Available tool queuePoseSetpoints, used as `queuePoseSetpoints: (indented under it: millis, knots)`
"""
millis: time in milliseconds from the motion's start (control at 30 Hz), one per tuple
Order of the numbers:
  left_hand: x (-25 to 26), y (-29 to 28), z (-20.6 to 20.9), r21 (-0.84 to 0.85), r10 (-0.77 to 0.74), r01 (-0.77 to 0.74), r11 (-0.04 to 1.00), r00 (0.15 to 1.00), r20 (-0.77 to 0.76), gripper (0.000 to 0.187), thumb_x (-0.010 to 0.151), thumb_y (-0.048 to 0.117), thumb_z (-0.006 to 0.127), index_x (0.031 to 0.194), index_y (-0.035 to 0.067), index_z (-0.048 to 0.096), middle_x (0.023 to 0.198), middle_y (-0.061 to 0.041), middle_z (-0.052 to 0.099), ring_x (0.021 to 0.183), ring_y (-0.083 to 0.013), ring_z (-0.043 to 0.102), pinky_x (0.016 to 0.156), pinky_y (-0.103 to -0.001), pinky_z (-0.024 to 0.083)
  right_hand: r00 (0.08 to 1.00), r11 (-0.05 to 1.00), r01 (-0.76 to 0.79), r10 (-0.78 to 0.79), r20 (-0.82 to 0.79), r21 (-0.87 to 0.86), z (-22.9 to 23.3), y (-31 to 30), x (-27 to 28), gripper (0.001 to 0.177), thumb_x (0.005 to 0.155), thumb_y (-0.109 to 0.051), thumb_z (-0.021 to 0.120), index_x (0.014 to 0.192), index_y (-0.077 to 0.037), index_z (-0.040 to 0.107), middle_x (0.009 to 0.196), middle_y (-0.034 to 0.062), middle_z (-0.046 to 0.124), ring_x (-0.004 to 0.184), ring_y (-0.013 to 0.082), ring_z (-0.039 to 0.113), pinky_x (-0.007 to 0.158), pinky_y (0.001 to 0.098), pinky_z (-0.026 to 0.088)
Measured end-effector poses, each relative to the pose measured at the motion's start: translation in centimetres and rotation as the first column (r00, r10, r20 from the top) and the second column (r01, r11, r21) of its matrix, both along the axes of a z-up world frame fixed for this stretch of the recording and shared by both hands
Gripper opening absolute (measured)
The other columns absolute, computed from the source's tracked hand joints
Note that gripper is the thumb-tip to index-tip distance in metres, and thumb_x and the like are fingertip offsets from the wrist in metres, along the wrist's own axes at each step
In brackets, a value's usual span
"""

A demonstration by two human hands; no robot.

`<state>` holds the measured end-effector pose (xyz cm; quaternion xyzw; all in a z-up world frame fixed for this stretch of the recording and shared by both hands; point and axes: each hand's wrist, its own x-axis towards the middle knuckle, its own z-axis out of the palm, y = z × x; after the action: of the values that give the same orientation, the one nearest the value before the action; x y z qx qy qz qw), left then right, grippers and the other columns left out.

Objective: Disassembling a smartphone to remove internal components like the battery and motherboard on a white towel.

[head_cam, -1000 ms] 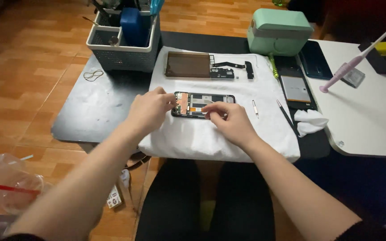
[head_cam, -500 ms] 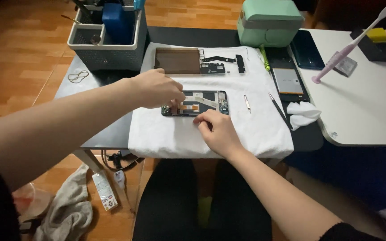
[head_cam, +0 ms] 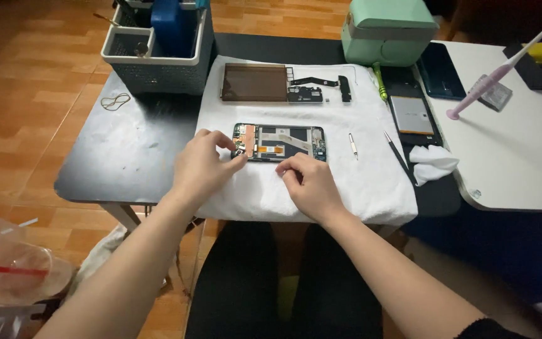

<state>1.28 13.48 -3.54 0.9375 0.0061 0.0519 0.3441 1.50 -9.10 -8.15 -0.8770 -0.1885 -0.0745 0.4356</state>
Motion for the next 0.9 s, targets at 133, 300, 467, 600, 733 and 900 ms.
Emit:
queuePoseSetpoints:
  millis: [133,300,467,600,733,900]
  knots:
    - [1.0,-0.3,-1.4,0.081,-0.008,0.007,0.997,1.0,0.008,0.033,0.084,0.038,0.08,0.101,0.01,0.076,0.107,-0.013,0.068,0.1,-0.0367,0.071,0.081,-0.05,0.058,1.0,1.0,-0.003,0.003,0.02,0.005,0.4,0.1,-0.2,0.02,0.091,-0.003,0.057,0.089,-0.008,0.077,0.075,0.0129,0.072,0.069,0.0223,0.068,0.061,0.0306,0.054]
    - [1.9,-0.1,-1.9,0.059,0.004,-0.001,0.998,0.999,-0.05,0.033,0.083,0.038,0.078,0.101,0.011,0.077,0.106,-0.013,0.068,0.107,-0.0397,0.069,0.088,-0.053,0.055,1.0,1.0,-0.005,0.005,0.015,-0.011,0.2,0.0,-0.1,0.021,0.091,-0.005,0.056,0.088,-0.008,0.076,0.075,0.0122,0.072,0.07,0.0222,0.069,0.062,0.0308,0.056]
    - [2.8,0.4,-1.6,0.005,-0.032,0.033,0.999,0.997,-0.066,0.023,0.081,0.024,0.081,0.097,0.008,0.079,0.102,-0.015,0.069,0.106,-0.0408,0.07,0.087,-0.052,0.056,1.0,1.0,-0.002,0.002,0.002,-0.007,0.0,-0.1,0.0,0.02,0.091,-0.006,0.056,0.089,-0.008,0.076,0.074,0.0119,0.072,0.068,0.0211,0.068,0.062,0.0294,0.056]
    - [4.2,1.5,-1.5,0.029,-0.132,0.135,0.99,0.986,-0.098,0.021,0.079,0.019,0.079,0.097,0.007,0.079,0.103,-0.017,0.071,0.099,-0.0402,0.07,0.085,-0.051,0.054,1.0,1.0,0.001,0.0,0.021,-0.014,-0.1,0.0,0.0,0.021,0.09,-0.005,0.056,0.088,-0.009,0.076,0.074,0.0127,0.071,0.069,0.0227,0.069,0.061,0.0305,0.055]
    - [4.1,1.5,-0.3,0.075,-0.172,0.181,0.981,0.979,-0.108,0.022,0.077,0.016,0.078,0.098,0.009,0.079,0.106,-0.016,0.073,0.098,-0.0375,0.07,0.085,-0.052,0.054,1.0,1.0,-0.002,0.002,-0.017,-0.007,0.2,0.0,0.0,0.021,0.092,-0.005,0.056,0.09,-0.008,0.077,0.076,0.0126,0.072,0.07,0.0217,0.069,0.064,0.0294,0.056]
    - [2.2,0.7,1.5,0.285,-0.13,0.123,0.951,0.992,0.006,0.026,0.077,0.015,0.083,0.102,0.013,0.078,0.109,-0.015,0.071,0.101,-0.0355,0.07,0.086,-0.049,0.049,1.0,1.0,0.005,-0.006,-0.028,-0.015,0.1,0.0,-0.1,0.021,0.091,-0.005,0.056,0.089,-0.008,0.077,0.076,0.0116,0.072,0.07,0.0212,0.068,0.064,0.0303,0.056]
